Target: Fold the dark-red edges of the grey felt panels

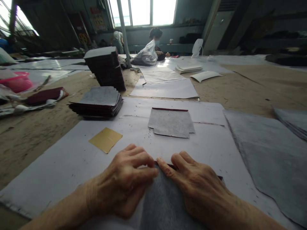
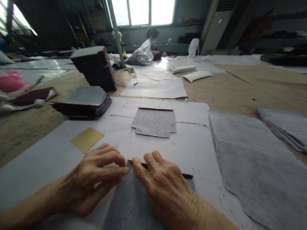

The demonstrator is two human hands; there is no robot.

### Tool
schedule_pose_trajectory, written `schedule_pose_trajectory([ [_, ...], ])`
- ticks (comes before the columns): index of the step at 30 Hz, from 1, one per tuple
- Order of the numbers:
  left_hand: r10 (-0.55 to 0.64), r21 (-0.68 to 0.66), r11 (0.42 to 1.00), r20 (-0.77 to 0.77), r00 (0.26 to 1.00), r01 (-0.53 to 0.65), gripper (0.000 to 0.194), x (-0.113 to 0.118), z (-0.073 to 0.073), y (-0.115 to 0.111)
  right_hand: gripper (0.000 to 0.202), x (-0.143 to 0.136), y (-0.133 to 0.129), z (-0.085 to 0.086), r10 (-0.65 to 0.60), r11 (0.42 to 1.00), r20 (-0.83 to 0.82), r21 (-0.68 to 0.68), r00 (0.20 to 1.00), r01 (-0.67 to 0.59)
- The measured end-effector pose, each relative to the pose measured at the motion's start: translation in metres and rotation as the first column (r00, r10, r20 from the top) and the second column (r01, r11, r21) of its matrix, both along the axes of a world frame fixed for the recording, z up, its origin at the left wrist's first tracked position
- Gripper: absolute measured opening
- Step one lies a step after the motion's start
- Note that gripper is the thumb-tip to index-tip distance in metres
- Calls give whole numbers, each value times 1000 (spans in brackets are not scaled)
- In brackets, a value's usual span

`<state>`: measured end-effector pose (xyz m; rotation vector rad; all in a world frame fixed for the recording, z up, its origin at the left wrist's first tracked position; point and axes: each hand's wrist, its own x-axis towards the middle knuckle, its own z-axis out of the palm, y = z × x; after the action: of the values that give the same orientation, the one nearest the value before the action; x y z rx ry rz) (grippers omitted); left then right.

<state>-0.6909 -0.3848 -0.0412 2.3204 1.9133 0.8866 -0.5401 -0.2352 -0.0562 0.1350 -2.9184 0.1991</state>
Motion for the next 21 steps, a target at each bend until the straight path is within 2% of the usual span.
schedule_pose_trajectory([
  [3,60,-78,995,-11,998,-60,20,24,2,-11,65,-3,2,1,0,1000,25,-12,1000,0],
  [6,132,-59,989,-49,990,-135,20,36,-1,-17,64,-4,4,2,6,1000,68,-31,998,-4],
  [11,121,-66,990,-42,992,-124,22,35,-3,-18,69,-4,2,3,-14,1000,139,-21,990,17],
  [16,111,-52,992,-34,993,-112,23,34,-4,-20,77,-7,-2,4,-55,998,159,48,986,48],
  [19,127,-78,989,-35,991,-129,23,35,-6,-20,73,-5,-2,4,-40,999,67,37,997,38],
  [21,135,-96,986,-39,990,-138,22,35,-7,-20,60,4,-1,6,-25,1000,-112,-5,993,24],
])
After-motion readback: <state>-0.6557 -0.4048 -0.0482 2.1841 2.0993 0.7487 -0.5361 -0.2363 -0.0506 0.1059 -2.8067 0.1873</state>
